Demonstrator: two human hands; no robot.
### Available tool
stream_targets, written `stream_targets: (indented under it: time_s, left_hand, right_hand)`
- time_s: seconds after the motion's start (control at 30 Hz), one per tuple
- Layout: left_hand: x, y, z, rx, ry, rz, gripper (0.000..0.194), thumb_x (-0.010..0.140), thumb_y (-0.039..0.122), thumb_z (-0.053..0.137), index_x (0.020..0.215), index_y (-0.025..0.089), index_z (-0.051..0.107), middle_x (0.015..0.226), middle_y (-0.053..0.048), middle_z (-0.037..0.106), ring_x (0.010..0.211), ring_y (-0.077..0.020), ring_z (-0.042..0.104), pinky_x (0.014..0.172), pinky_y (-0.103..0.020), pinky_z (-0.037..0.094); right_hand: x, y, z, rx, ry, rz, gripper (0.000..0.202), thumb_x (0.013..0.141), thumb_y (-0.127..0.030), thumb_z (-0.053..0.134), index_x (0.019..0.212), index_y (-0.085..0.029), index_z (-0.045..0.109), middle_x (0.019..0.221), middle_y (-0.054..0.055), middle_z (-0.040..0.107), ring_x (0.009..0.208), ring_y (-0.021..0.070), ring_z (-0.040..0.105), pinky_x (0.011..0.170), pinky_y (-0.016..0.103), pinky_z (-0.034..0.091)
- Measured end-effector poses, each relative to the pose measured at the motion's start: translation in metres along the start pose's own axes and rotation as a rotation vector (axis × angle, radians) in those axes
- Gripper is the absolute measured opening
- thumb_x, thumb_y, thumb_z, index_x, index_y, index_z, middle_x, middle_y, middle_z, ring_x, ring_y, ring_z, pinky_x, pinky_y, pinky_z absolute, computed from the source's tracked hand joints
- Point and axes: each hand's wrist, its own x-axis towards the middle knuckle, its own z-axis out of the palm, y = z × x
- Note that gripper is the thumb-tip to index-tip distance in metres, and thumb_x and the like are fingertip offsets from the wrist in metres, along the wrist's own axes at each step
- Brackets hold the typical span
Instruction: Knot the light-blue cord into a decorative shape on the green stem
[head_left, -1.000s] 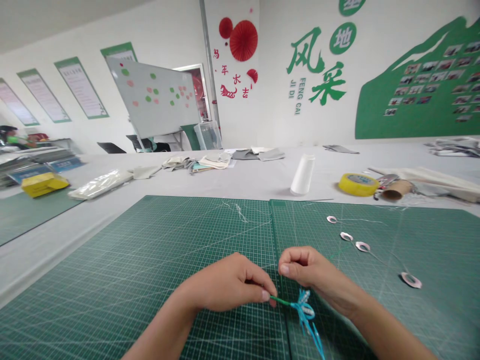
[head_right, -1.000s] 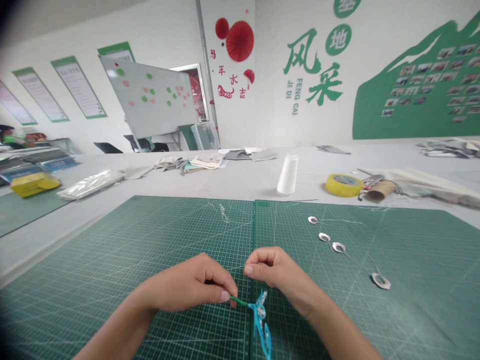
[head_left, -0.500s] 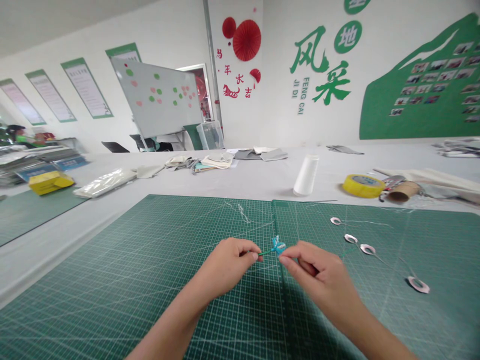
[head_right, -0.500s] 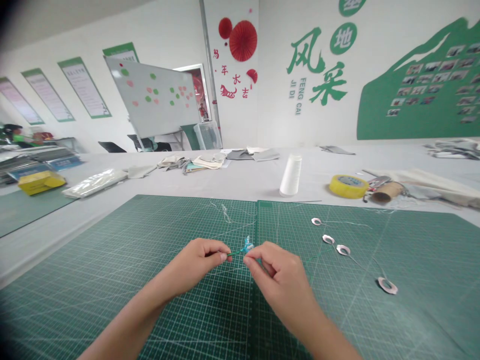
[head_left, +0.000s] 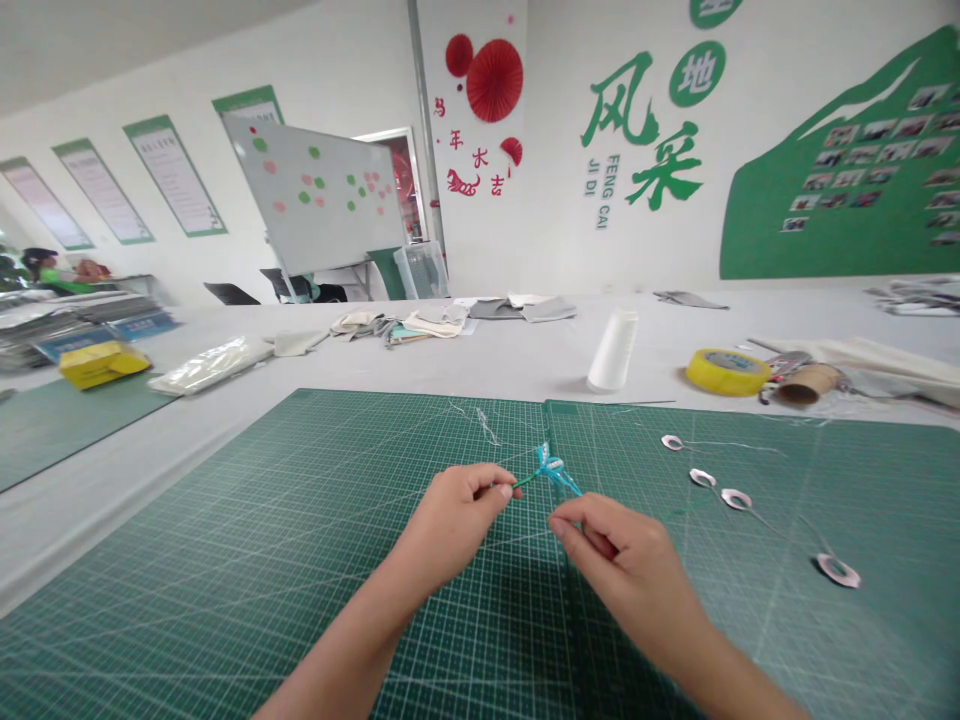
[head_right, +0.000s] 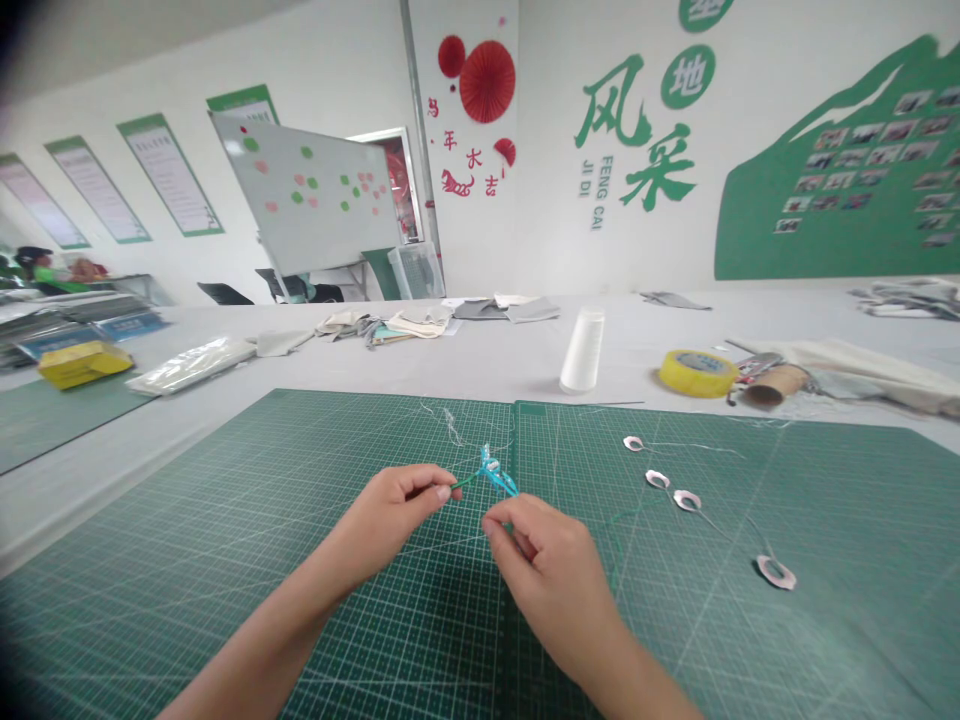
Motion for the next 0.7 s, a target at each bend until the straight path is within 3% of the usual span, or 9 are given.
stream_targets:
  time_s: [0.3, 0.47, 0.7]
  left_hand:
    - [-0.001, 0.006, -0.001, -0.088, -0.025, 0.02, 0.021, 0.088, 0.024, 0.048, 0.088, 0.018, 0.069, 0.089, -0.002, 0.071, 0.084, -0.0178, 0.06, 0.078, -0.029, 0.042]
    - [-0.005, 0.013, -0.004, -0.155, -0.229, 0.045, 0.02, 0.086, 0.023, 0.051, 0.087, 0.017, 0.069, 0.078, 0.0, 0.066, 0.069, -0.013, 0.053, 0.066, -0.024, 0.039]
    - [-0.012, 0.017, -0.008, -0.16, -0.521, 0.059, 0.021, 0.083, 0.02, 0.052, 0.087, 0.018, 0.073, 0.072, 0.002, 0.063, 0.064, -0.0115, 0.049, 0.062, -0.021, 0.036]
  right_hand:
    - [0.007, 0.015, 0.009, 0.513, -0.05, 0.327, 0.026, 0.08, -0.04, 0.058, 0.064, -0.019, 0.06, 0.058, -0.004, 0.042, 0.056, 0.0137, 0.036, 0.055, 0.027, 0.028]
    - [0.009, 0.016, 0.006, 0.619, -0.099, 0.385, 0.028, 0.077, -0.044, 0.064, 0.064, -0.019, 0.061, 0.054, -0.006, 0.038, 0.049, 0.0102, 0.028, 0.049, 0.025, 0.025]
    - [0.009, 0.021, -0.002, 0.782, -0.253, 0.442, 0.026, 0.074, -0.041, 0.07, 0.067, -0.016, 0.066, 0.057, -0.002, 0.051, 0.054, 0.011, 0.038, 0.051, 0.024, 0.028]
